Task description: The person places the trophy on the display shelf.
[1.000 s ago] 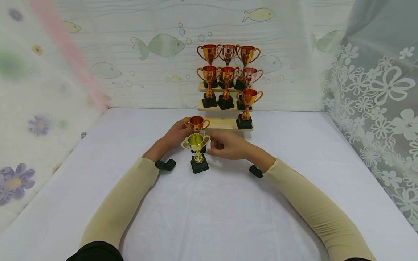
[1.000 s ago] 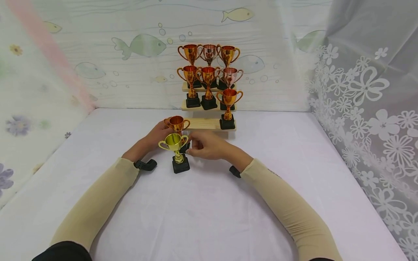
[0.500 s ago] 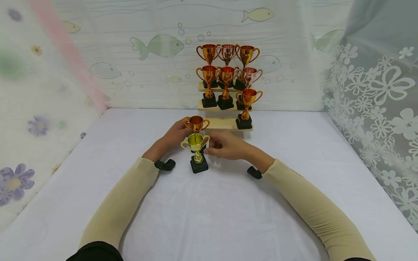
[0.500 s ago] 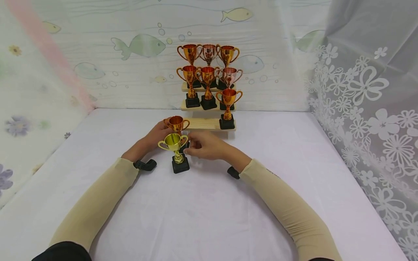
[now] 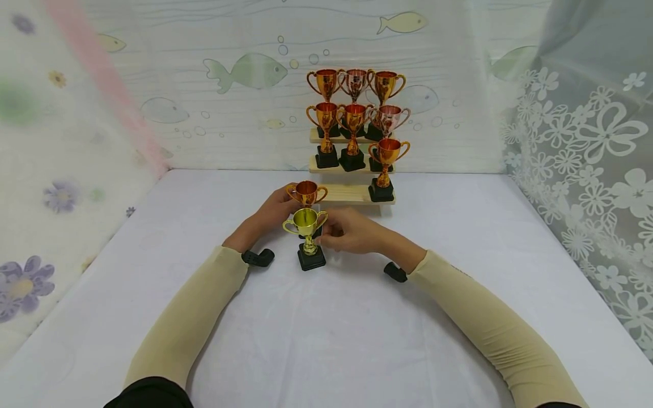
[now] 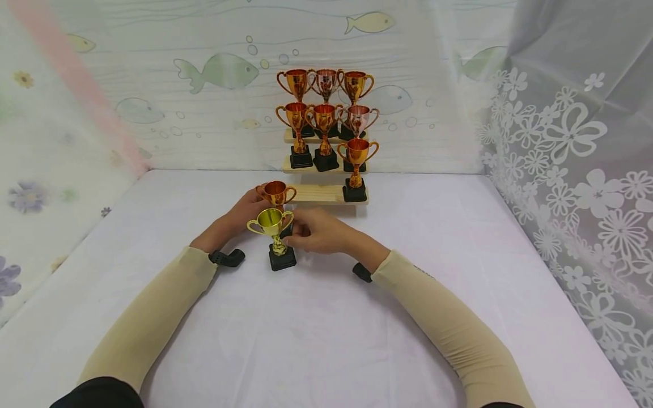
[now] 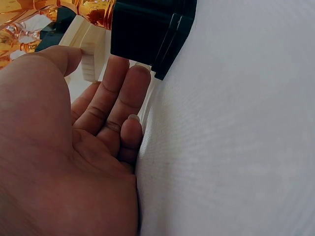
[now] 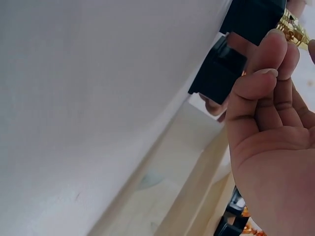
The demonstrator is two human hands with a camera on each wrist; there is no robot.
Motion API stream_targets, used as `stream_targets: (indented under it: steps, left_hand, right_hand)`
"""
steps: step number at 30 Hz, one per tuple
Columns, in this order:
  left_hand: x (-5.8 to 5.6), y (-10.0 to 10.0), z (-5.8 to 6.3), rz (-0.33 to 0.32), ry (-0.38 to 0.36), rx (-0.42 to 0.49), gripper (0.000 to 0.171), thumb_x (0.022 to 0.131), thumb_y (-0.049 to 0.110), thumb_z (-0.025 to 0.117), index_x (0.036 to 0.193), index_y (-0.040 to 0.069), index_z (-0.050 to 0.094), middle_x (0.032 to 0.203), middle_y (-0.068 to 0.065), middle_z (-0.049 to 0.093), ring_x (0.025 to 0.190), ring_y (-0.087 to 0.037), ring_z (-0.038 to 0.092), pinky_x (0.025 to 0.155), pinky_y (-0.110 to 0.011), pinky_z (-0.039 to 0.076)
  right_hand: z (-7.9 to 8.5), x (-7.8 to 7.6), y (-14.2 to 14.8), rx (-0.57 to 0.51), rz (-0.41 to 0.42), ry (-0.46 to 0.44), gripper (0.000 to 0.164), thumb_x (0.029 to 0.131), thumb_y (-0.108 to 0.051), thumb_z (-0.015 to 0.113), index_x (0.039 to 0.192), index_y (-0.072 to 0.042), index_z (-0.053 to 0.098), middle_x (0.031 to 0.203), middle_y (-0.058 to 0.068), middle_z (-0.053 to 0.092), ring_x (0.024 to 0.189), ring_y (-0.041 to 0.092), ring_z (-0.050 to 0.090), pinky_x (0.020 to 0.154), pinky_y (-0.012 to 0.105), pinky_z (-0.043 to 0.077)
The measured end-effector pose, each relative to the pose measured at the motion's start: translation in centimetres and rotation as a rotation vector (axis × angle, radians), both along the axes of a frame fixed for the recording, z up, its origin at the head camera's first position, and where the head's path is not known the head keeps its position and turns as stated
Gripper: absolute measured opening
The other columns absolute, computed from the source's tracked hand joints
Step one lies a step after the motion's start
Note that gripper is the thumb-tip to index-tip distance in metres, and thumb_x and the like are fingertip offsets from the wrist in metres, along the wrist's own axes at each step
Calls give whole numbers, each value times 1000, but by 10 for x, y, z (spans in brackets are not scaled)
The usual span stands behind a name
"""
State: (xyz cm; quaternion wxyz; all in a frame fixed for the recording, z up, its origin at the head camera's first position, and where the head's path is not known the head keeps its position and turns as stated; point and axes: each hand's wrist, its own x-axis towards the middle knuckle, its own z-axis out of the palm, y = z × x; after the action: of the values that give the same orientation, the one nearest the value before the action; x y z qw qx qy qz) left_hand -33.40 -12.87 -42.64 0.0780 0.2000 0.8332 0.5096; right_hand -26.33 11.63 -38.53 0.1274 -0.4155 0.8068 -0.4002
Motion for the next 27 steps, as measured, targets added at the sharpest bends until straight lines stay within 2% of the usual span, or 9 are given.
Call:
stream_targets:
  steps: [10,14,21,27]
  left_hand:
    - [0,0,1,-2,-8,11,44,103,28,51,142,8,49,137,-9,58,131,-26,51,113,-50,35]
    - [0,0,-1,-6,-14,16,44,103,27,51,142,8,49,136,-9,58,129,-26,52,112,-49,36]
    - [1,0,0,10,2,-19,47,102,22,48,146,7,45,137,-10,56,117,-28,54,101,-47,43]
    - [2,0,2,23,-8,-11,46,102,23,48,146,8,46,137,-10,57,119,-27,54,104,-47,42]
  right_hand:
    - [1,5,-3,16,34,51,11,95,-23,68,98,-15,62,76,-3,64,67,11,54,61,27,46]
    - [0,7,-4,14,46,59,10,95,-21,68,98,-14,62,75,-3,63,67,11,54,61,27,46]
    - [0,8,-5,38,45,41,12,96,-23,66,97,-12,61,77,-2,64,67,11,54,61,27,45]
    - [1,8,-7,41,36,32,10,95,-20,67,93,-11,63,78,-1,63,70,12,54,64,27,46]
